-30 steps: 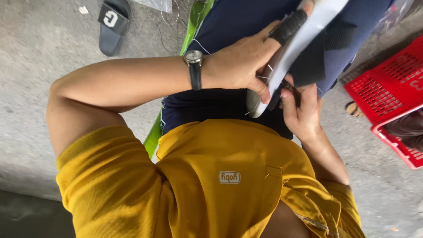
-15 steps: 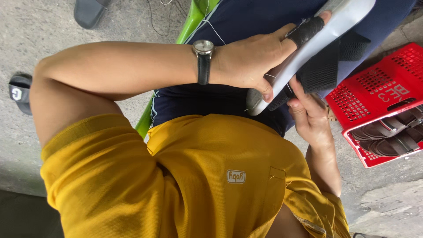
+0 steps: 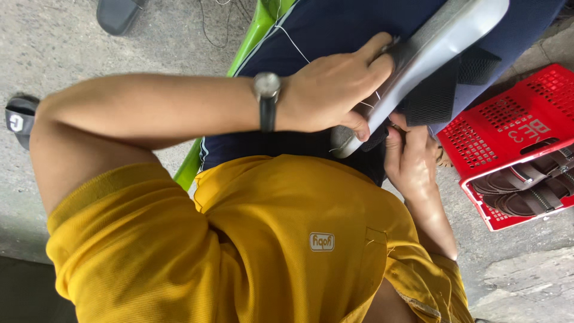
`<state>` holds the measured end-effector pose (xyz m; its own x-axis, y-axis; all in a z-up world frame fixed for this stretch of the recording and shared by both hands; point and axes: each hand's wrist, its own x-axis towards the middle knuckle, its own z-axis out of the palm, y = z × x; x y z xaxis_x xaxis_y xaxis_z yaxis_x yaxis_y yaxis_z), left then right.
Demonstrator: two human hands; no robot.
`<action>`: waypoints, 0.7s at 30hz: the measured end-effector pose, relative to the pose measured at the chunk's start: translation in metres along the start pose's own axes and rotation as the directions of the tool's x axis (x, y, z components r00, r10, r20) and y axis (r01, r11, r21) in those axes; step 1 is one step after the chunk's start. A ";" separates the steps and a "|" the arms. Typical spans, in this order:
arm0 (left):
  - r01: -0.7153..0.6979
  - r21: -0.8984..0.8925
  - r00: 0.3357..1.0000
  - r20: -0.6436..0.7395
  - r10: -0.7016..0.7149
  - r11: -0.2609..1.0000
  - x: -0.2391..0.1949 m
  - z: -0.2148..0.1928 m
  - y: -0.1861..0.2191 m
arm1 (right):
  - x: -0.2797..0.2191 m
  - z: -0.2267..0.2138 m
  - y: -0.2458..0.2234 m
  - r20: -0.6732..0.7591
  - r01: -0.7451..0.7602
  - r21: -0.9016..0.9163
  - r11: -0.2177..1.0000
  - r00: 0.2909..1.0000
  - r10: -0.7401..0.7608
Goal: The person repairs a shoe by sewing a thread through the sole and upper parts using a needle and thread. The person pulls the thread tight through each hole made by the needle to secure the components together before checking their phone.
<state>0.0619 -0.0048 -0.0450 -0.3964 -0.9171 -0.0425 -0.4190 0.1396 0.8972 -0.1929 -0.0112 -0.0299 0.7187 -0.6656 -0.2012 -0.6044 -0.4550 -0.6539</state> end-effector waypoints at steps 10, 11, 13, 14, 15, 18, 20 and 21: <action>-0.101 -0.767 0.993 -0.115 0.019 0.634 -0.029 -0.022 0.015 | 0.004 0.018 -0.008 -0.281 0.115 0.023 0.993 0.954 -0.104; -0.101 -0.767 0.994 -0.108 0.027 0.633 -0.024 -0.012 0.006 | 0.001 0.020 -0.006 -0.288 0.108 0.021 0.994 0.953 -0.097; -0.052 -0.361 0.980 -0.196 -0.021 0.931 -0.014 0.008 -0.011 | -0.006 0.026 0.000 -0.355 0.077 0.018 0.997 0.932 -0.066; -0.053 -0.362 0.983 -0.185 -0.016 0.931 -0.015 0.003 -0.006 | -0.006 0.023 -0.001 -0.362 0.068 0.019 0.998 0.930 -0.056; 0.024 -0.471 0.996 -0.066 -0.062 0.882 -0.015 -0.001 -0.001 | -0.006 0.021 -0.001 -0.349 0.064 0.025 0.998 0.936 -0.051; 0.191 -0.607 0.982 0.117 -0.151 0.771 -0.020 -0.021 0.012 | -0.004 0.005 0.001 -0.243 0.074 0.107 0.991 0.969 -0.046; 0.271 -0.634 0.963 0.170 -0.212 0.724 -0.024 -0.030 0.017 | -0.003 -0.006 0.000 -0.155 0.096 0.188 0.977 0.986 -0.067; 0.241 -0.640 0.966 0.084 -0.246 0.729 -0.025 -0.029 0.018 | -0.003 -0.010 -0.002 -0.062 0.083 0.144 0.986 0.995 -0.075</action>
<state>0.0875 0.0104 -0.0148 -0.3484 -0.8886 -0.2982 0.1218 -0.3583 0.9256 -0.1974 -0.0139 -0.0207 0.7390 -0.6653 -0.1061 -0.4872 -0.4190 -0.7662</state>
